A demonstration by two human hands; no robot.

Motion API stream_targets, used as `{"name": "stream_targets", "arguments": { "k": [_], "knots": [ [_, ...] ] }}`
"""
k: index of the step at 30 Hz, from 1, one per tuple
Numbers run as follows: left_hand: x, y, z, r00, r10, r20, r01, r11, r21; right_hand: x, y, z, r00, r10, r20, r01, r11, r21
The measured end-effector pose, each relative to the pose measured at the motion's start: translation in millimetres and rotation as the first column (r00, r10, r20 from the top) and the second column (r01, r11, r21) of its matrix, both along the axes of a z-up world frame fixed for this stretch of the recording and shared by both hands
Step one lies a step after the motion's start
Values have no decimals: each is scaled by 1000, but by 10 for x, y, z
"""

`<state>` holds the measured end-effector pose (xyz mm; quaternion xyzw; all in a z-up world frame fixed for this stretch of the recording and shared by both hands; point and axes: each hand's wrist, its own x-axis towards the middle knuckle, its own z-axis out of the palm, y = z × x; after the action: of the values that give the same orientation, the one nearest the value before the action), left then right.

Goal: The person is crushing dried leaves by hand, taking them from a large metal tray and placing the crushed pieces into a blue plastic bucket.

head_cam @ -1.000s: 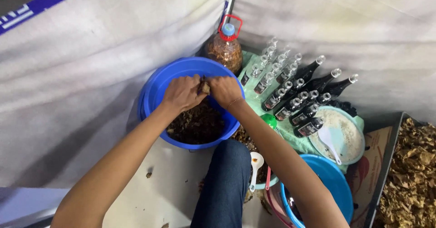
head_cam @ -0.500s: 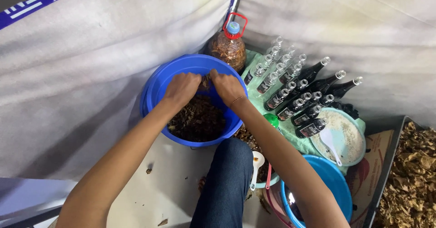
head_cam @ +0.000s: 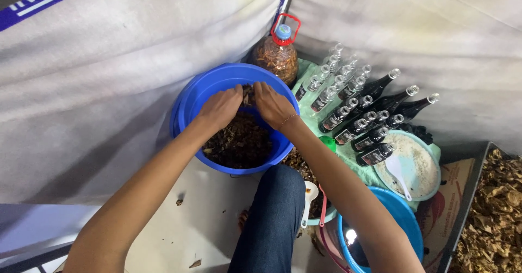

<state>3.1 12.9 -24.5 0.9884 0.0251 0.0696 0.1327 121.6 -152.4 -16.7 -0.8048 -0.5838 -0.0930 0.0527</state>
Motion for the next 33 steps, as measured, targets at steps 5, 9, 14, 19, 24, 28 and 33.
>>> {"name": "stream_targets", "arguments": {
  "k": [5, 9, 14, 19, 24, 28, 33],
  "knots": [
    [-101, 8, 217, 999, -2, 38, -1, 998, 66, 62, -96, 38, 998, -30, 51, 30, 1000, 5],
    [41, 87, -60, 995, 8, 102, -26, 985, 171, 41, -120, 130, 994, -48, 100, 48, 999, 10],
    [-31, -38, 217, 989, 87, 119, -95, 993, 65, -158, -87, 505, 997, -56, -58, 59, 997, 58],
    [-81, -92, 226, 988, 41, 146, -26, 994, -101, -377, 1, 661, 996, 93, 19, -94, 988, 119],
    [38, 12, -121, 994, -7, 110, 10, 999, -32, -233, -17, 434, 990, -47, 131, 72, 977, -200],
    [-25, 39, -101, 992, 50, 116, -38, 994, -101, -29, 38, 79, 994, -67, 82, 74, 993, -92],
    [145, 190, -333, 984, 96, 153, -108, 992, 67, 59, 59, 34, 976, -172, 133, 159, 982, 98]
  ]
}}
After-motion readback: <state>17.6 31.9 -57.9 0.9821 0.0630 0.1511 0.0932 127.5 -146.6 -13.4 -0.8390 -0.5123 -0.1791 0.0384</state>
